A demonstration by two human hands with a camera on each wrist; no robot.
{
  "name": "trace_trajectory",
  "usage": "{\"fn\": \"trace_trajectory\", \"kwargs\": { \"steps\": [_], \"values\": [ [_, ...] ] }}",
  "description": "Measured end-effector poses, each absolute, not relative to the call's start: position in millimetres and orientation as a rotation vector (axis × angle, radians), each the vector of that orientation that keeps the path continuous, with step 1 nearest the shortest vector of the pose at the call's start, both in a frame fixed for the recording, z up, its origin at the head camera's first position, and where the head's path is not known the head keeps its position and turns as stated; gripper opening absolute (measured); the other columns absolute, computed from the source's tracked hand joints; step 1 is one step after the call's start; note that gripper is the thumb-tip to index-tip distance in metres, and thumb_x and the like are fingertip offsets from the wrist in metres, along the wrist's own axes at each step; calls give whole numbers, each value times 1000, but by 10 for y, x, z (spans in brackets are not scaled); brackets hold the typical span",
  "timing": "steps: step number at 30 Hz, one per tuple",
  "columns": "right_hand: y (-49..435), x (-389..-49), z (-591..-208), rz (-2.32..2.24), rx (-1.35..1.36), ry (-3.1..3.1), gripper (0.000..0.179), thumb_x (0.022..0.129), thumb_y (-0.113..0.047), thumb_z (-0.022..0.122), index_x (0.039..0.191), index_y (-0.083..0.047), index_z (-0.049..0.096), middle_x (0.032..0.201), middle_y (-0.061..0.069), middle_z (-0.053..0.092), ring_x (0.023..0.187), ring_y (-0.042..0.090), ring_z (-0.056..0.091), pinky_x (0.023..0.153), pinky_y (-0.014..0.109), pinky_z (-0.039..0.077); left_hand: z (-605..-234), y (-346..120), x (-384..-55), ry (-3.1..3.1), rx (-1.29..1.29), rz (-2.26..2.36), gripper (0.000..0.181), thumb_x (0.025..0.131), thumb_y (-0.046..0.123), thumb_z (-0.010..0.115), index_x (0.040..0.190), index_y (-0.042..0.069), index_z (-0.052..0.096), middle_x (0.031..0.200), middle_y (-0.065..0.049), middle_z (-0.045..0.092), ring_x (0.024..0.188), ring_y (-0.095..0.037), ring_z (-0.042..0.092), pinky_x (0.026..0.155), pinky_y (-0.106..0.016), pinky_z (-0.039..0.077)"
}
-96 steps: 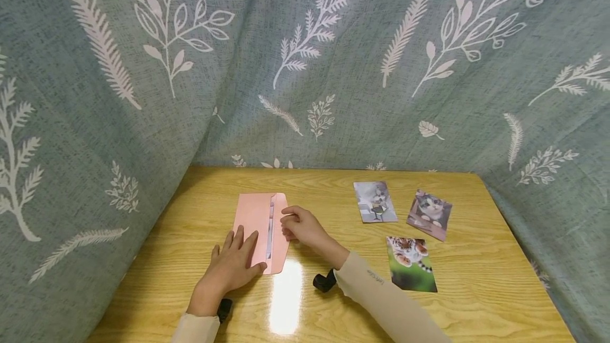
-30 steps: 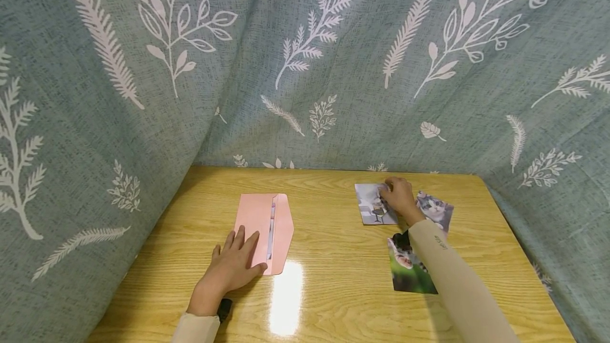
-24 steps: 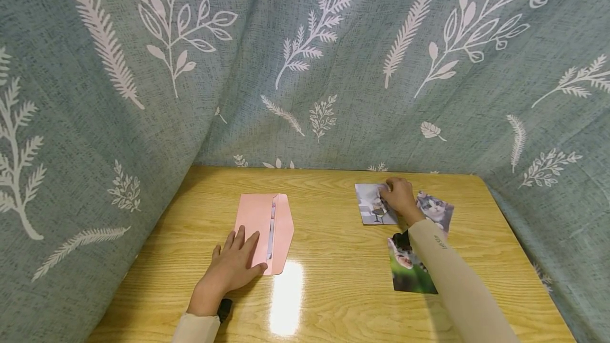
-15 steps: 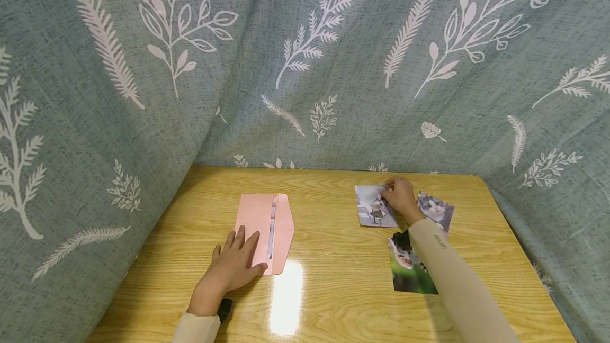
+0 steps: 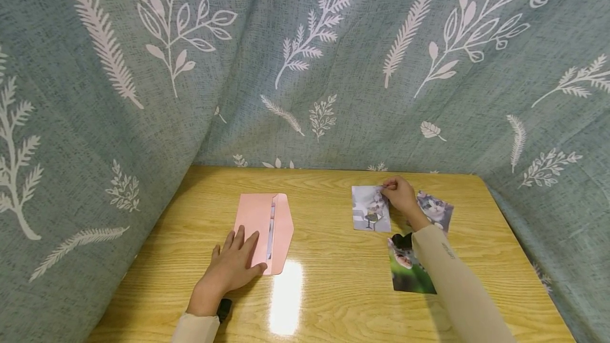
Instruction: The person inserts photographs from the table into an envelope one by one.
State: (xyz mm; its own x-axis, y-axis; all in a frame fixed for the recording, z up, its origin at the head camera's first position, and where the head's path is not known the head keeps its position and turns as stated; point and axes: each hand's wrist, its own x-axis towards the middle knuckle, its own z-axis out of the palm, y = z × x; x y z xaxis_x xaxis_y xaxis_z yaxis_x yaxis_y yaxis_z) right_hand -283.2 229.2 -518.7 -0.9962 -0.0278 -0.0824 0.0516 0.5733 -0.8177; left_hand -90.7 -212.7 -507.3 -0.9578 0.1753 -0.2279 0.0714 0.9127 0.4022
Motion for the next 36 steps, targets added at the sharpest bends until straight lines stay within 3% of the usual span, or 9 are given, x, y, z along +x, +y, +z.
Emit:
{"fn": "trace_trajectory", "kwargs": {
  "steps": [4,12,22,36],
  "values": [
    [2284,-2807,-5161,-1547,60,2577,31,101,-13,61,127,3,57,116,17,59,101,29,59,77,36,51,-5069,-2125,-912,2821,188,565,82,93,49,67,158,13,32,162,-28,12,146,-51,10,104,-79,12],
    [2204,-2733,-5019,-1714,137,2392,38,102,-15,59,135,4,53,113,15,59,85,23,63,76,44,57,-5070,-2120,-928,2852,211,557,80,93,48,67,157,11,36,161,-29,16,145,-52,15,102,-80,16],
    [2035,-2645,-4917,-1764,19,2394,40,102,-11,60,135,8,52,116,15,58,79,16,63,73,50,57,-5057,-2128,-933,2824,191,562,81,94,48,67,158,12,33,162,-28,13,146,-52,11,104,-78,14],
    [1815,-2581,-4897,-1783,-77,2397,38,100,-12,63,132,7,54,117,20,59,77,19,64,73,57,55,-5068,-2122,-917,2817,200,560,82,93,50,66,158,12,33,161,-28,14,146,-52,13,104,-79,15]
  ]
}}
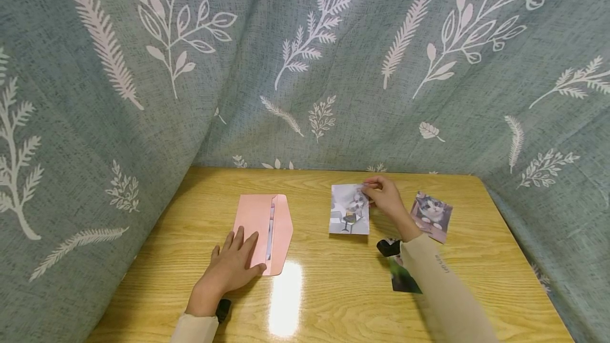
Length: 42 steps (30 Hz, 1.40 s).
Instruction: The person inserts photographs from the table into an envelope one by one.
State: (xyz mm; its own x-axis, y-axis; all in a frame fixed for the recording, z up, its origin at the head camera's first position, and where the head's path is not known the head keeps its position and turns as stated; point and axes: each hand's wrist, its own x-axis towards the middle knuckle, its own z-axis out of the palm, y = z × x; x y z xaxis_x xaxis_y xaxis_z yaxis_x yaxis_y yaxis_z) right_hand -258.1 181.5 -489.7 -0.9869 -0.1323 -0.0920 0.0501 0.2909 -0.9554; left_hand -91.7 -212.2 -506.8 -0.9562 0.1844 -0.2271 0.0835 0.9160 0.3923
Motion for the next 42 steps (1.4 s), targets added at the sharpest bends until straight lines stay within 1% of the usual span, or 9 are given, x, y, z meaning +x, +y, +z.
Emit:
{"fn": "trace_trajectory", "kwargs": {
  "steps": [3,10,13,18,23,30,42],
  "values": [
    [1756,-2579,-4900,-1789,-66,2386,38,100,-12,64,132,6,55,116,19,59,78,19,64,74,56,56,-5083,-2128,-919,2821,202,569,82,93,50,67,158,12,33,161,-28,14,146,-52,12,104,-79,14],
    [1603,-2564,-4907,-1820,-72,2364,34,100,-10,64,130,5,57,115,19,60,76,19,64,77,61,54,-5095,-2137,-912,2830,206,591,82,93,49,67,157,12,34,161,-29,15,145,-52,13,103,-79,14],
    [1549,-2562,-4921,-1832,-71,2360,34,99,-10,64,130,5,57,114,18,61,78,20,64,77,60,54,-5087,-2134,-913,2829,205,602,82,93,49,67,158,12,34,161,-28,15,146,-52,13,104,-79,14],
    [1458,-2553,-4940,-1828,-55,2379,35,99,-10,65,129,6,58,110,17,62,77,19,63,72,55,57,-5078,-2129,-914,2824,205,618,81,93,48,67,158,12,34,161,-28,14,146,-51,12,104,-79,13],
    [1359,-2544,-4963,-1833,-47,2386,34,98,-9,66,127,6,59,108,15,63,71,18,64,66,49,58,-5080,-2137,-908,2821,197,620,82,93,48,67,158,12,33,162,-28,14,146,-51,11,104,-78,12],
    [1191,-2520,-4982,-1872,-46,2368,32,97,-7,66,126,6,60,106,15,63,67,17,62,66,49,57,-5087,-2144,-905,2818,189,612,82,93,47,68,158,12,33,162,-28,13,146,-51,11,104,-78,12],
    [998,-2504,-5053,-1905,-68,2333,30,96,-3,66,123,8,60,103,15,62,62,16,62,55,38,56,-5067,-2143,-906,2817,194,620,82,93,47,68,158,11,33,161,-28,13,146,-51,11,104,-78,12]
  ]
}}
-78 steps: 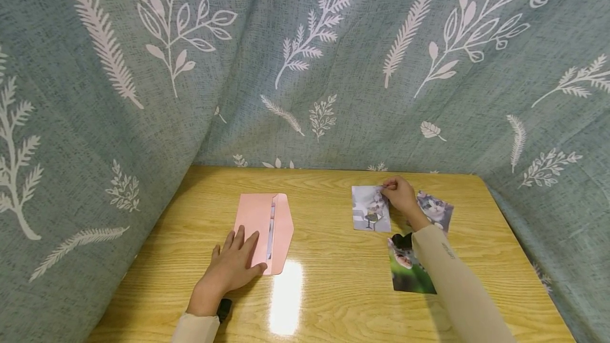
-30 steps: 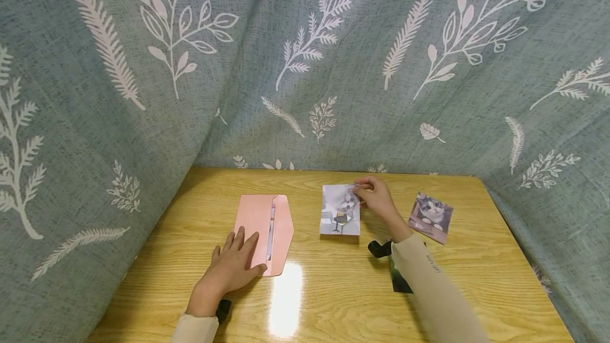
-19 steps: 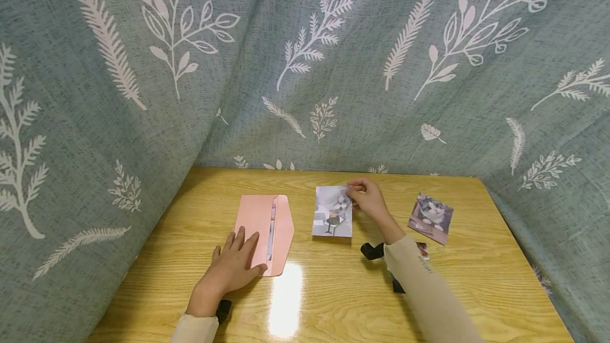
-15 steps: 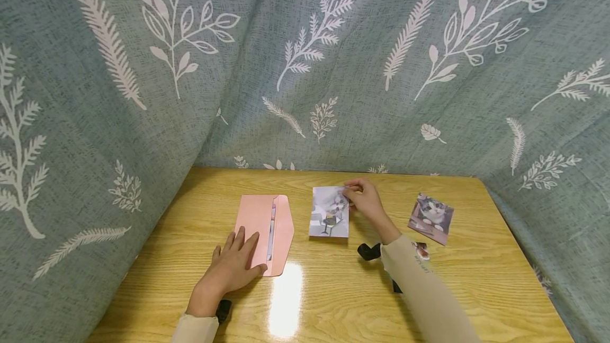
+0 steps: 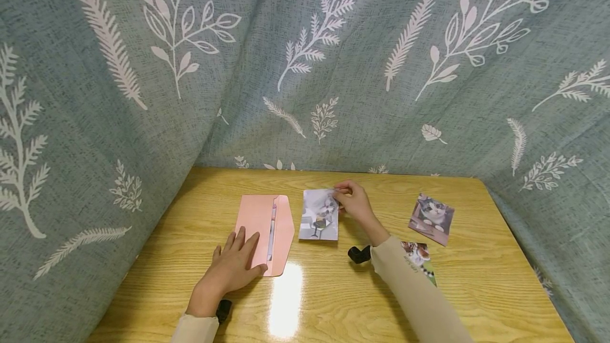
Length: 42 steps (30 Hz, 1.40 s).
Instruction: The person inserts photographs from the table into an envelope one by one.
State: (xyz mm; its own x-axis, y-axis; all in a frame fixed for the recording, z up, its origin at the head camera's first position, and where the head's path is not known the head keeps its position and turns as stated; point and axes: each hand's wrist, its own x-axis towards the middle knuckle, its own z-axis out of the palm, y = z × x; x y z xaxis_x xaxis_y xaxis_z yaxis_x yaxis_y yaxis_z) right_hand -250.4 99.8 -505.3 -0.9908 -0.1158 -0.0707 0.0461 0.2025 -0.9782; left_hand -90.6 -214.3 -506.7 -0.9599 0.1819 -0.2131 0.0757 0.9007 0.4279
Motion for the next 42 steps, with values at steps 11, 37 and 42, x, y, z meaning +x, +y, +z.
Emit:
{"fn": "trace_trajectory", "kwargs": {
  "steps": [11,37,42],
  "values": [
    [823,-2480,-5089,-1870,-86,2349,28,97,-5,65,123,6,61,104,15,62,65,19,62,56,38,57,-5063,-2140,-902,2825,191,625,81,92,46,69,157,11,34,161,-28,14,146,-51,12,104,-79,13],
    [408,-2367,-5170,-1887,-123,2349,20,95,-7,65,114,1,64,101,13,61,67,17,62,54,39,58,-5121,-2168,-903,2813,188,636,83,93,49,68,158,13,32,162,-26,12,147,-50,10,105,-78,11],
    [374,-2342,-5179,-1873,-146,2349,22,96,-7,65,116,3,63,102,14,61,69,18,62,53,36,57,-5123,-2167,-909,2816,187,642,83,93,49,68,158,13,32,162,-26,13,146,-51,10,105,-78,11]
  ]
}}
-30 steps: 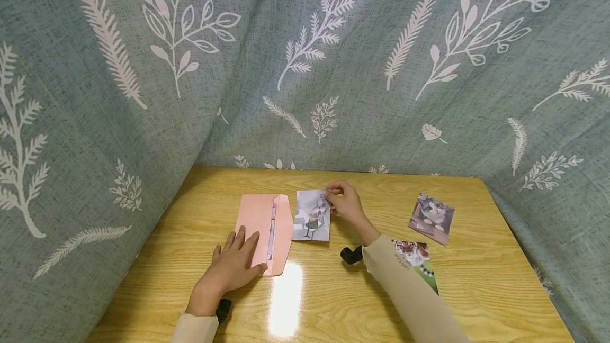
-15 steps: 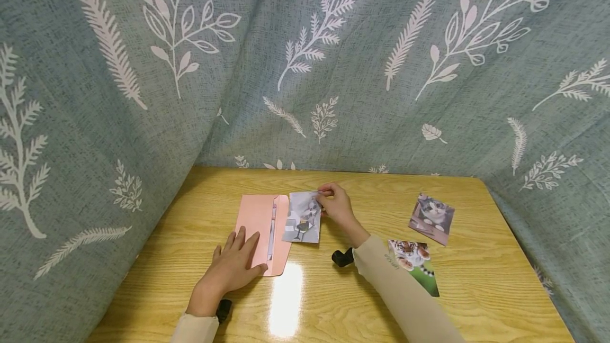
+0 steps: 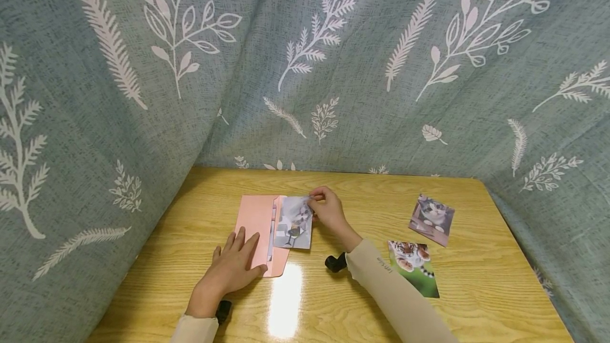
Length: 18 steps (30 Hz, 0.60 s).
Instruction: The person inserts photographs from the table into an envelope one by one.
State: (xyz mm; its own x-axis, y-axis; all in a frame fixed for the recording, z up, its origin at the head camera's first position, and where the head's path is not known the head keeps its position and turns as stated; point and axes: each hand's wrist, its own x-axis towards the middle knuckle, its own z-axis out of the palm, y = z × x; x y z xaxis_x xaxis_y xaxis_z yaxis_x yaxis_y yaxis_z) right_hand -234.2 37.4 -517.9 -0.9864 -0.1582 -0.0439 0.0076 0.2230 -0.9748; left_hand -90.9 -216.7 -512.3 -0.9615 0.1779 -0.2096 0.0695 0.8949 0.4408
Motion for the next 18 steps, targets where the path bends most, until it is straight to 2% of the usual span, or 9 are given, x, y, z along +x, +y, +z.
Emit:
{"fn": "trace_trajectory", "kwargs": {
  "steps": [8,18],
  "values": [
    [322,-2309,-5208,-1874,-143,2349,20,94,-5,66,113,1,64,101,14,60,68,18,62,55,40,59,-5130,-2166,-912,2829,191,641,83,92,49,69,158,13,33,162,-27,14,146,-51,11,105,-78,11],
    [247,-2277,-5278,-1842,-119,2378,18,92,-4,67,109,1,65,94,12,62,68,17,61,50,35,57,-5128,-2160,-909,2836,188,628,83,91,48,70,158,13,34,162,-27,15,146,-51,12,105,-78,12]
  ]
}}
